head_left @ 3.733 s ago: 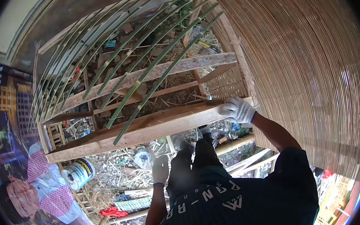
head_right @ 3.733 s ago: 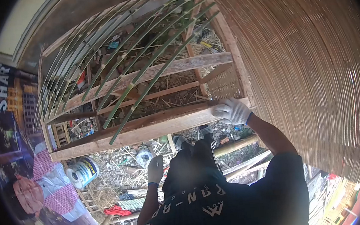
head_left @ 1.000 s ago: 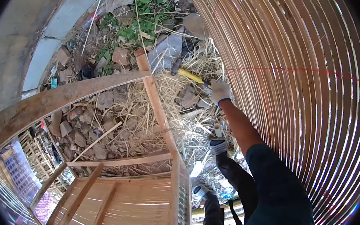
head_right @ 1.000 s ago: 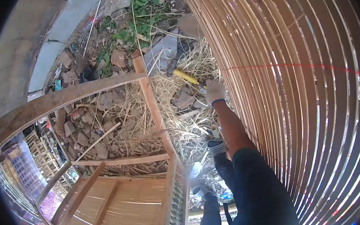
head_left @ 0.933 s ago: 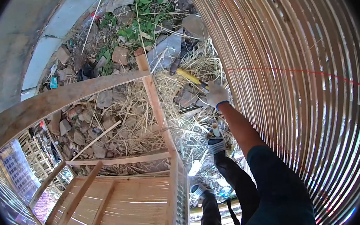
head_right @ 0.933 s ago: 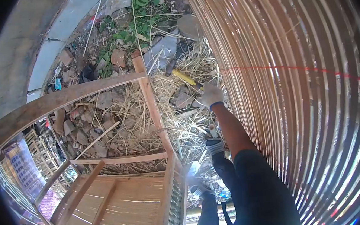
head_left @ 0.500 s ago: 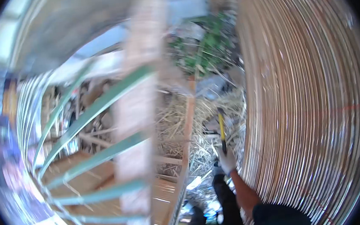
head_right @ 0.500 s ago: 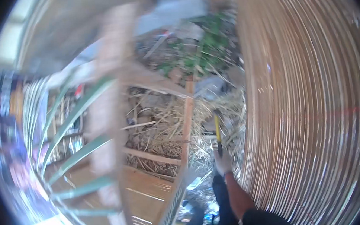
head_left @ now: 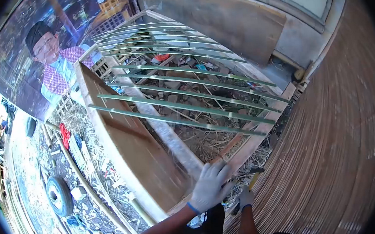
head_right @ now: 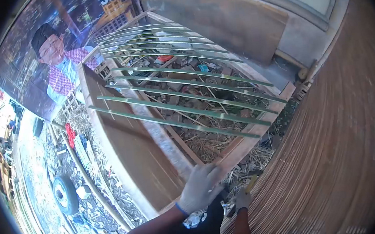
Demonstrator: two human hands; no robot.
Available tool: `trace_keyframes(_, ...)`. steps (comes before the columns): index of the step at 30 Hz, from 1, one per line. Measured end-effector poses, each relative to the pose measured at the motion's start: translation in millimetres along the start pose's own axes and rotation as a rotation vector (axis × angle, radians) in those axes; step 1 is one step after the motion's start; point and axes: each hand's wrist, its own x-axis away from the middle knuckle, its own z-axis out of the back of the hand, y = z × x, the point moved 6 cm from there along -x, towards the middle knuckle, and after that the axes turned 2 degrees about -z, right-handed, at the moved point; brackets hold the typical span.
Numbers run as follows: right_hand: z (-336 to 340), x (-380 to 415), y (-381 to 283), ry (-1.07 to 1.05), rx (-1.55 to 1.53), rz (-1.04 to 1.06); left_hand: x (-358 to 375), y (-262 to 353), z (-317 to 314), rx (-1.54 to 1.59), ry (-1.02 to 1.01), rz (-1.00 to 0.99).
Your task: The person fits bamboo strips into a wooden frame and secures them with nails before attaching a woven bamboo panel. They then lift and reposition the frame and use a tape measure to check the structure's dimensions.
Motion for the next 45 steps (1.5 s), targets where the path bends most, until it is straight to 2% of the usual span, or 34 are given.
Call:
trace_keyframes(1,2.3,13.3,-6.2,0.025,0.034,0.062,6.0,-5.9,4.6,0.061,0.023,-0.074)
trace_keyframes(4,26.5,78.9,3.7,0.005,0.156,0.129,46.4,4.2,51.6,0.260,-0.024,-0.032)
trace_keyframes(5,28.0,97.0,0.6,0.002,0.190,0.151,60.9,1.8,62.0,0.240,-0.028,-0.062)
trace_keyframes(7,24.1,182.2,-19.4,0.051,0.103,0.143,99.3,-14.1,82.0,0.195,-0.029,-0.109)
trace_keyframes(8,19.5,215.3,-26.7,0.063,0.081,0.173,118.2,-24.7,94.9,0.178,-0.060,-0.070)
trace_keyframes(9,17.4,235.5,-29.3,0.070,0.063,0.201,139.6,-33.8,114.9,0.196,0.013,0.015)
trace_keyframes(10,20.1,243.7,-18.7,0.105,0.180,0.250,162.8,-43.5,132.3,0.214,0.090,0.102)
trace_keyframes(12,14.0,288.2,-25.9,0.116,0.100,0.265,221.2,-86.5,139.8,0.208,0.281,0.224)
trace_keyframes(14,14.0,335.6,-38.7,0.136,0.112,0.240,258.2,-113.9,152.0,0.090,0.318,0.257)
trace_keyframes(15,18.1,345.9,-44.2,0.188,0.166,0.301,277.4,-127.9,152.7,-0.085,0.351,0.297)
trace_keyframes(17,23.2,345.8,-46.9,0.253,0.281,0.386,303.8,-148.4,154.5,-0.171,0.515,0.409)
trace_keyframes(18,25.6,338.9,-46.2,0.271,0.342,0.408,312.4,-160.8,149.4,-0.173,0.500,0.465)
trace_keyframes(22,13.8,313.3,-96.4,0.095,0.389,0.445,291.6,-154.8,154.7,-0.164,0.560,0.541)
trace_keyframes(25,-1.4,320.4,-138.7,0.171,0.351,0.622,256.2,-142.0,151.5,-0.099,0.671,0.452)
trace_keyframes(28,-17.0,328.4,-179.7,0.168,0.363,0.757,219.2,-128.9,142.6,-0.145,0.615,0.312)
trace_keyframes(30,-40.3,321.4,-206.6,0.131,0.373,0.844,189.5,-117.9,139.5,-0.234,0.499,0.279)
trace_keyframes(34,-74.4,324.1,-223.2,0.061,0.576,0.949,159.5,-115.1,124.8,-0.319,0.285,0.236)
trace_keyframes(38,-105.1,337.0,-215.6,0.059,0.643,1.119,153.2,-112.0,123.7,-0.334,0.258,0.230)
trace_keyframes(41,-126.9,351.5,-217.5,0.126,0.708,1.355,152.9,-111.2,125.6,-0.326,0.274,0.229)
trace_keyframes(45,-145.7,357.7,-214.9,0.180,0.700,1.467,148.9,-113.0,124.8,-0.323,0.271,0.241)
